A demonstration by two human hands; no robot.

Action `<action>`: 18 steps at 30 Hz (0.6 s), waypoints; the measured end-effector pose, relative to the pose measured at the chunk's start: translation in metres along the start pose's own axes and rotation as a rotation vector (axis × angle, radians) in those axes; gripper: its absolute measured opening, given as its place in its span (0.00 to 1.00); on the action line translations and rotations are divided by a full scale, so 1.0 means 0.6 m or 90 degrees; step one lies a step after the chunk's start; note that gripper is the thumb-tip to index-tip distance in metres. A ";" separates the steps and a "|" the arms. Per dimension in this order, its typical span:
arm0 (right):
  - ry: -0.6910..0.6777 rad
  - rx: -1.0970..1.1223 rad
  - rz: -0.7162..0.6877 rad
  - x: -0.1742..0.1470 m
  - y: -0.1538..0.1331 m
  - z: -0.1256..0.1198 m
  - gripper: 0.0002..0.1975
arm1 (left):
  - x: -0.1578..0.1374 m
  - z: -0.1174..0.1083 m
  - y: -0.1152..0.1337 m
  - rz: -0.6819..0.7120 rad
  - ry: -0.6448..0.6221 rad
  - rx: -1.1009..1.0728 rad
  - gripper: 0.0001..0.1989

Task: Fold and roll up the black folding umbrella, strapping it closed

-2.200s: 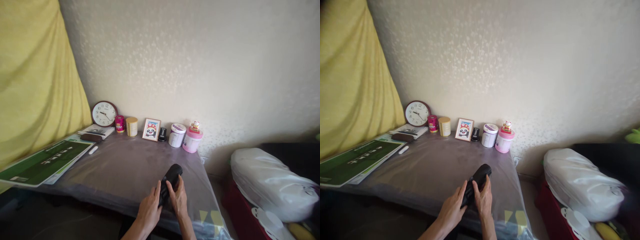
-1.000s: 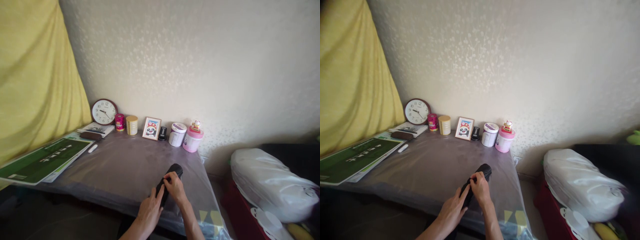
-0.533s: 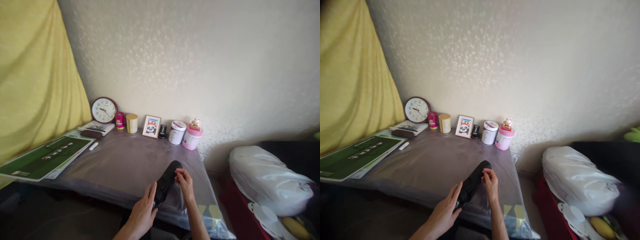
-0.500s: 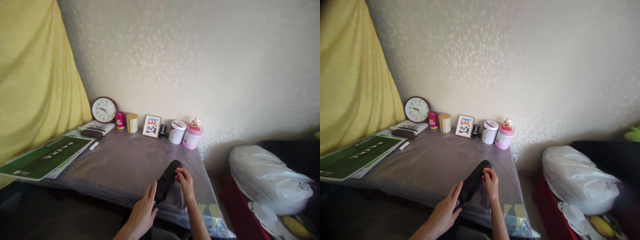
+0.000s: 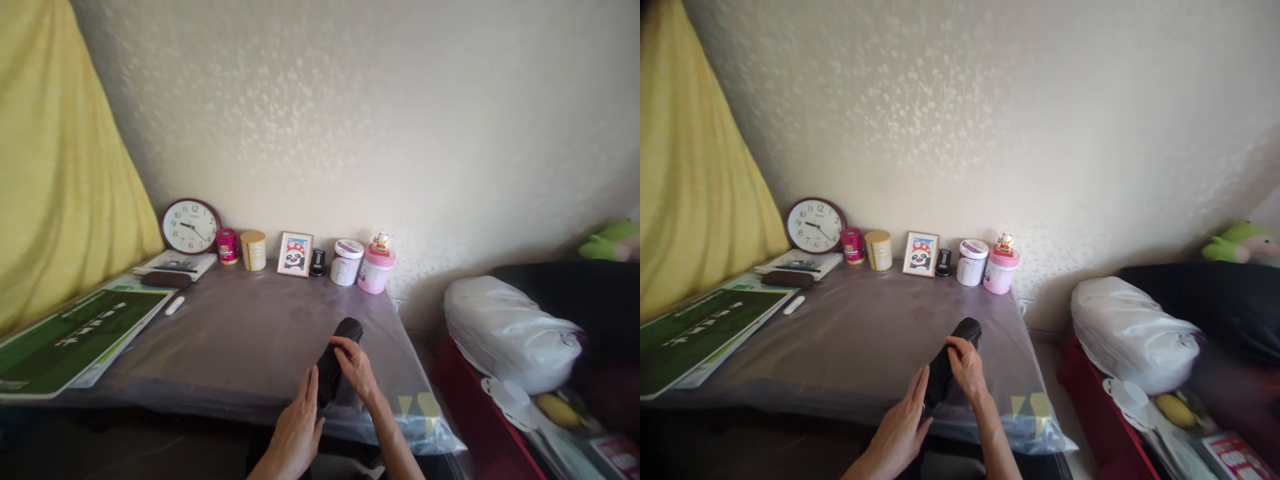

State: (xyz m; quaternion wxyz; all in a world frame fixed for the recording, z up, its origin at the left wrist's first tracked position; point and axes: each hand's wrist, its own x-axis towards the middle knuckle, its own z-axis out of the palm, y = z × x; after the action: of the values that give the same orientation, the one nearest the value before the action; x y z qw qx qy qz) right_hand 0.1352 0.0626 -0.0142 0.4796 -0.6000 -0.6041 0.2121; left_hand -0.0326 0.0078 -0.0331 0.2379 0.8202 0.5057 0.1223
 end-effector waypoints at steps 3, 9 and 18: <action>-0.012 -0.027 -0.016 -0.002 0.001 0.002 0.14 | 0.000 0.000 -0.004 0.016 0.002 0.006 0.42; 0.018 0.060 0.048 -0.005 0.011 0.013 0.14 | 0.000 -0.008 -0.003 0.045 -0.010 0.010 0.44; 0.057 0.301 0.143 -0.022 -0.028 -0.022 0.12 | -0.001 -0.005 -0.008 0.025 -0.035 0.061 0.40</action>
State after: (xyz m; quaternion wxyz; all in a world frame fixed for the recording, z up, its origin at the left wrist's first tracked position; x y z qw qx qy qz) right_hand 0.1352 0.0427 0.0014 0.6063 -0.5433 -0.4454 0.3726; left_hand -0.0380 0.0099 -0.0331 0.2097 0.8434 0.4882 0.0798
